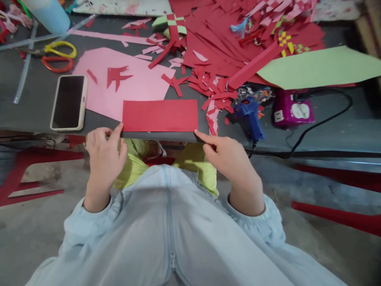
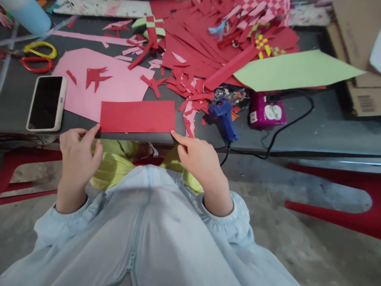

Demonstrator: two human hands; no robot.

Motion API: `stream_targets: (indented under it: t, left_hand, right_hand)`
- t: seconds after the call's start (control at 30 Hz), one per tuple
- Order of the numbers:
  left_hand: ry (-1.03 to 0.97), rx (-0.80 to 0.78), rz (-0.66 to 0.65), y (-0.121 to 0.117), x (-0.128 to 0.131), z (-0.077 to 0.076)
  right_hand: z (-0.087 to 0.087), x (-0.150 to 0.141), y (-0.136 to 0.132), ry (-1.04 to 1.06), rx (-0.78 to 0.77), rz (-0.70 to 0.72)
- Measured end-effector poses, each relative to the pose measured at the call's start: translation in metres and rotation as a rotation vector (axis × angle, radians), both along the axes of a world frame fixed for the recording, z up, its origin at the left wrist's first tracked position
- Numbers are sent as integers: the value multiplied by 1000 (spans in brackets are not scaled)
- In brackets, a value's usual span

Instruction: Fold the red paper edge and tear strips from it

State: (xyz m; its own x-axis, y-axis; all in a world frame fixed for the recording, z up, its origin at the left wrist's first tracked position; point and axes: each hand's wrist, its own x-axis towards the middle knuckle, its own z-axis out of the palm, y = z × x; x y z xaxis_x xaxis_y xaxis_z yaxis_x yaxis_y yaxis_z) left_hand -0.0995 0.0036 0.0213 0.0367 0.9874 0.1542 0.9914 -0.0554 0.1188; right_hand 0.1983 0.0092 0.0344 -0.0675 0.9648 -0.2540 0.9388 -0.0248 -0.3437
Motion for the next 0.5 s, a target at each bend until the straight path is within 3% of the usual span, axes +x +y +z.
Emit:
stream_targets:
  t: [0.13, 0.33, 0.5]
  left_hand:
    - [52, 65, -21, 4, 3, -8]
    - [42, 179, -33, 0, 3, -10]
    - [36, 169, -24, 0, 3, -8]
  right_hand:
    - [5, 0, 1, 39, -19, 20]
    - [11, -16, -9, -77, 25, 57]
    - [7, -14, -5, 80, 51, 16]
